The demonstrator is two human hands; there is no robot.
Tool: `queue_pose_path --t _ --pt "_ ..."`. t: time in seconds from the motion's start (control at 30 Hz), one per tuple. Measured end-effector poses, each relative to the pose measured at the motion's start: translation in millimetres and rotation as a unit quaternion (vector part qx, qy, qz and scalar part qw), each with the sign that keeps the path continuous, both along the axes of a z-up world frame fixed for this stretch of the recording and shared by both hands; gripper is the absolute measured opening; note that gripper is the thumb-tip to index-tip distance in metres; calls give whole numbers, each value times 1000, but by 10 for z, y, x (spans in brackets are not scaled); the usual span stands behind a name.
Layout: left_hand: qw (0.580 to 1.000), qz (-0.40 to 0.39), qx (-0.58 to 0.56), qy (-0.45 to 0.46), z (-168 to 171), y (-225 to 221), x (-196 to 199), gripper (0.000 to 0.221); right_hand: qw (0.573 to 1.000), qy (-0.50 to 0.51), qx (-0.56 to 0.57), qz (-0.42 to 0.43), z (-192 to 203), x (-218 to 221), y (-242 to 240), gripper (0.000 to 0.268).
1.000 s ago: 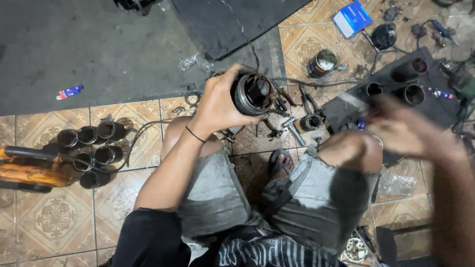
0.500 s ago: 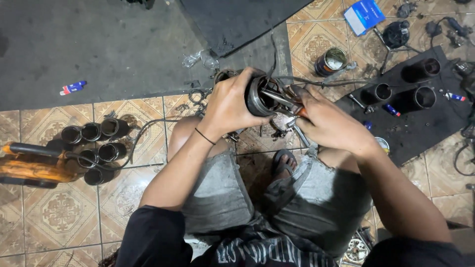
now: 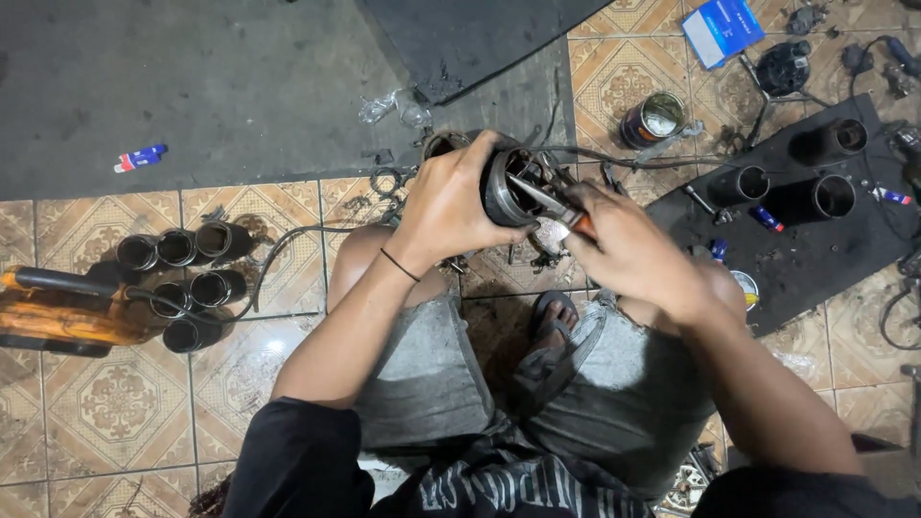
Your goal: A person sits on the floor disassembling a cylindrical motor component using pliers, a screwdriver, and a hammer to remove internal parts for inspection.
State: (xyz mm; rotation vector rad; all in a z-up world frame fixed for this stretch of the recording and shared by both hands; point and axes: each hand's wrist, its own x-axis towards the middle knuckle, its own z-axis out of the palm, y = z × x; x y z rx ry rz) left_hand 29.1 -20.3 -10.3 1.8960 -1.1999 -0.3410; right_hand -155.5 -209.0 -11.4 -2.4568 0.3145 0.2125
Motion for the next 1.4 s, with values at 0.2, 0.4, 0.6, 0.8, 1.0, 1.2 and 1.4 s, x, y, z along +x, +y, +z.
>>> queue_pose_path --t 0.2,0.4,0.6,0.8,1.0,1.2,1.4 --pt "999 -32 12 -21 -133 -54 -34 94 985 -147 -57 -67 -12 -218 -4 31" --pt "993 -85 7 -85 -135 -55 -120 95 967 -162 -158 -117 920 -438 -69 20" --pt "987 -114 -115 13 112 119 -224 78 964 -142 -90 -205 714 -712 -48 24" --pt "991 -52 -125 4 176 270 -142 80 980 -162 -78 -83 371 -956 255 45" --pt "992 -63 -111 -5 88 285 -173 81 970 -172 -171 -1 632 -998 487 44" --pt "993 -47 -107 -18 78 277 -192 94 969 -173 -178 4 828 -838 441 48" --pt "964 -60 -247 75 -145 135 -148 75 984 23 -174 29 1007 -676 361 59"
